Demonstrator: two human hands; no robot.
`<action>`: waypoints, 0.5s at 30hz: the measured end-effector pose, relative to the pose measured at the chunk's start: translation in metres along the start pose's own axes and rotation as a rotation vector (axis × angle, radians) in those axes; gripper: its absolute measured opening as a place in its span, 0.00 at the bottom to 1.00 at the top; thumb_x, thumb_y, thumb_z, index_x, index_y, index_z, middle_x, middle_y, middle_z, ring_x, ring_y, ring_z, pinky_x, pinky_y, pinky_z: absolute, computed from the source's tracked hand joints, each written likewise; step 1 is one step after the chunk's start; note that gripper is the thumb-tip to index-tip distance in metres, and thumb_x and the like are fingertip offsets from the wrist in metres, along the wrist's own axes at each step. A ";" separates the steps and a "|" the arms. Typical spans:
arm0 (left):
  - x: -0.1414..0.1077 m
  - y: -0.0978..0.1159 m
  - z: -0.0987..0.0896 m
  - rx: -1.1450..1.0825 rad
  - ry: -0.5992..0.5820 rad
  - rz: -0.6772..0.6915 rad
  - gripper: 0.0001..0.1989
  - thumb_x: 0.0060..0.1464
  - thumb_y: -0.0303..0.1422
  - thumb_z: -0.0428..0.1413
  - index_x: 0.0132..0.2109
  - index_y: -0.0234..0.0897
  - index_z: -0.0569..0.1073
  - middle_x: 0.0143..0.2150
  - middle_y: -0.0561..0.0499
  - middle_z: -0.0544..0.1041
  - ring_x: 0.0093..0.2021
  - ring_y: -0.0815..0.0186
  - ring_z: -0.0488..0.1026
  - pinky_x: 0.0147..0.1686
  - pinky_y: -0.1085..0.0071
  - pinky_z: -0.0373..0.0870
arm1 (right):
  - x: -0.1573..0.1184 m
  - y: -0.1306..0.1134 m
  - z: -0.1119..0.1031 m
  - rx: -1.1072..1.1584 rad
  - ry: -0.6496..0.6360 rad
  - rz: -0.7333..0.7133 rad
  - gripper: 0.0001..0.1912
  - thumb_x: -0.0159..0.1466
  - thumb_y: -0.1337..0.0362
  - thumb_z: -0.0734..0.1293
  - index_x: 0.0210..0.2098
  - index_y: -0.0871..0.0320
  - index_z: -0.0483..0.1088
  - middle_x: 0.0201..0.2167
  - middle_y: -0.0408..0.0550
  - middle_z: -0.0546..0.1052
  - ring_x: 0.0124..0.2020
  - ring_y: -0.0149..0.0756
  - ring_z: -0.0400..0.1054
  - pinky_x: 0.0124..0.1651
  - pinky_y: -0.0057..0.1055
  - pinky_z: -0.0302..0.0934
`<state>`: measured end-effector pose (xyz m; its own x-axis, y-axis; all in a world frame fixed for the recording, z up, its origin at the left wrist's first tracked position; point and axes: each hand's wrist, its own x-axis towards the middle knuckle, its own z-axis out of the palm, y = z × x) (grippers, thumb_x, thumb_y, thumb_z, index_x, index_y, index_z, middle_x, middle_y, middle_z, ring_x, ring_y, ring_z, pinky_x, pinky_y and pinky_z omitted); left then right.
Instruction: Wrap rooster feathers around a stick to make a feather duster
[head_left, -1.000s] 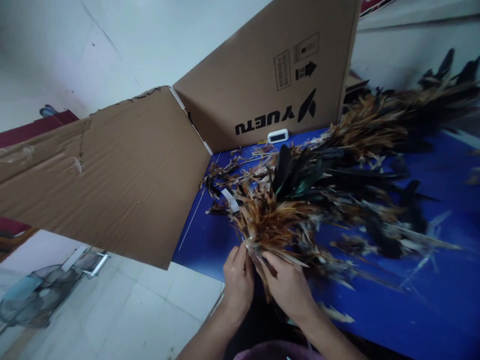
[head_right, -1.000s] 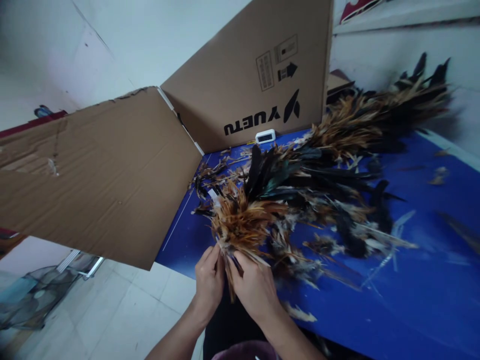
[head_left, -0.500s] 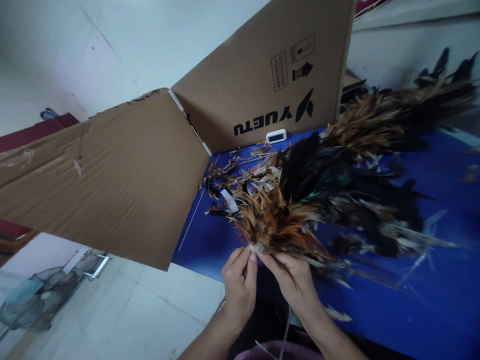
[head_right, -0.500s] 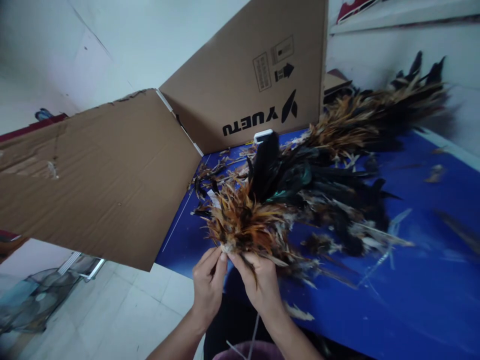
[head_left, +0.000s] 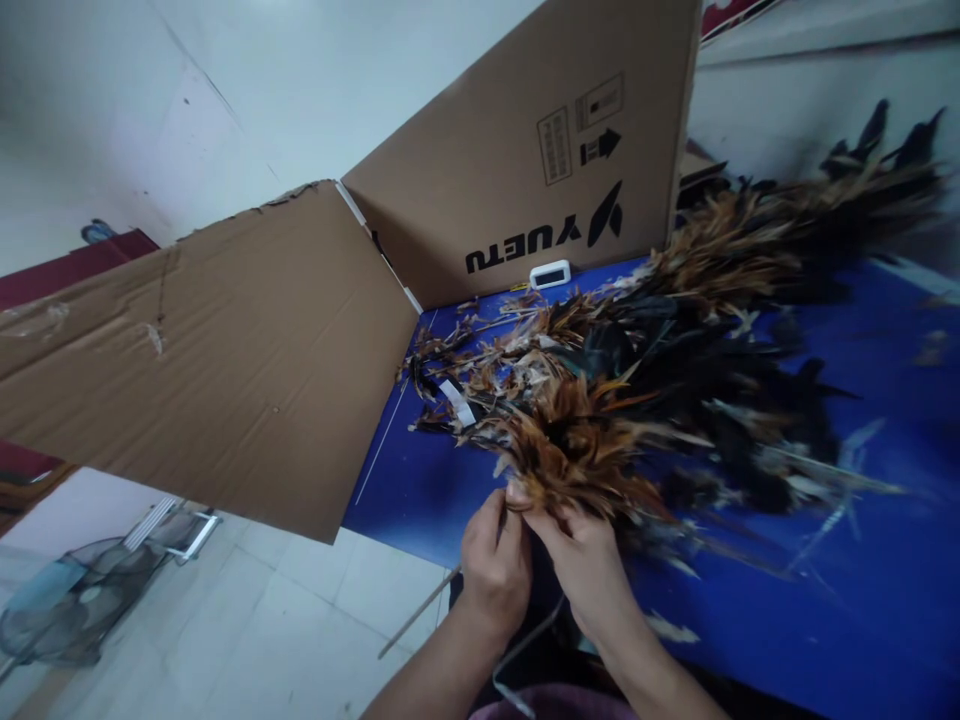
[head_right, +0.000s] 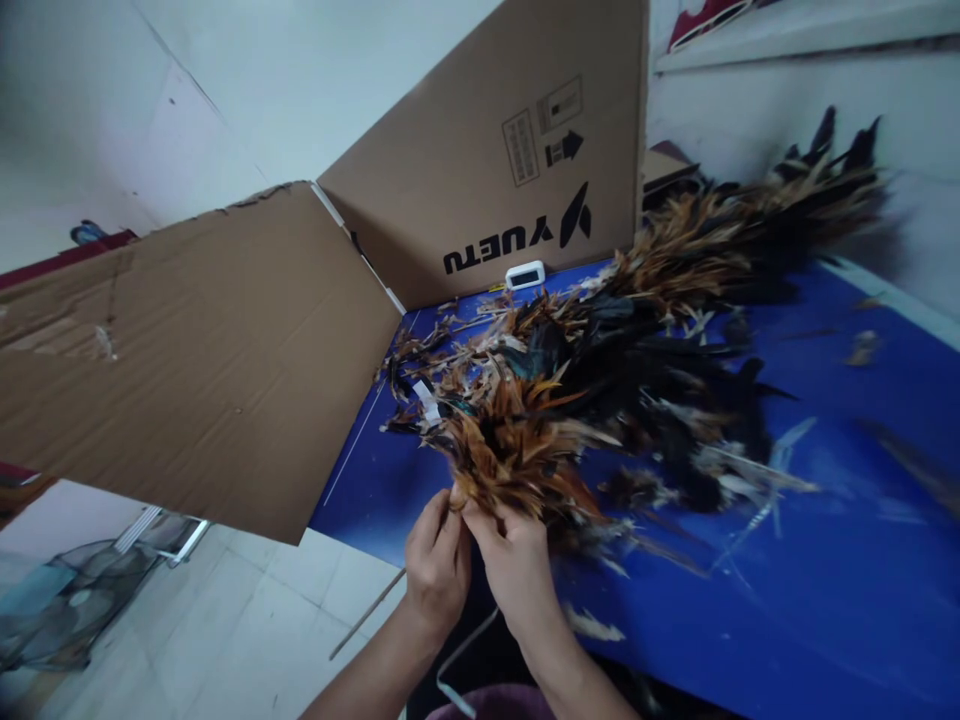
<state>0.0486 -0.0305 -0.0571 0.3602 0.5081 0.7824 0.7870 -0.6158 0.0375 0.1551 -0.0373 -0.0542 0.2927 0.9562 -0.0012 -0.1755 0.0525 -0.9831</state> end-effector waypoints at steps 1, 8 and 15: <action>-0.001 0.001 0.000 0.000 -0.001 0.006 0.15 0.55 0.22 0.51 0.50 0.28 0.71 0.45 0.35 0.75 0.45 0.58 0.74 0.43 0.66 0.73 | 0.000 0.001 0.000 0.022 0.008 0.008 0.14 0.56 0.55 0.67 0.34 0.59 0.77 0.33 0.49 0.80 0.39 0.42 0.72 0.45 0.35 0.64; 0.002 0.011 -0.009 -0.255 0.002 -0.226 0.15 0.55 0.21 0.49 0.49 0.34 0.68 0.41 0.42 0.76 0.43 0.63 0.74 0.42 0.68 0.73 | -0.003 -0.006 0.001 0.027 0.074 0.014 0.14 0.55 0.55 0.68 0.33 0.60 0.77 0.33 0.49 0.80 0.36 0.42 0.73 0.40 0.32 0.67; 0.025 0.025 -0.031 -0.820 -0.086 -0.741 0.38 0.58 0.28 0.50 0.66 0.42 0.35 0.42 0.46 0.75 0.41 0.65 0.74 0.41 0.67 0.72 | -0.002 -0.009 -0.004 0.029 0.075 -0.013 0.14 0.55 0.55 0.67 0.33 0.59 0.76 0.33 0.51 0.80 0.37 0.44 0.73 0.43 0.38 0.67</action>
<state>0.0613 -0.0520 -0.0172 -0.0035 0.9363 0.3513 0.2636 -0.3380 0.9035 0.1597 -0.0411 -0.0458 0.3643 0.9313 -0.0028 -0.1976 0.0744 -0.9775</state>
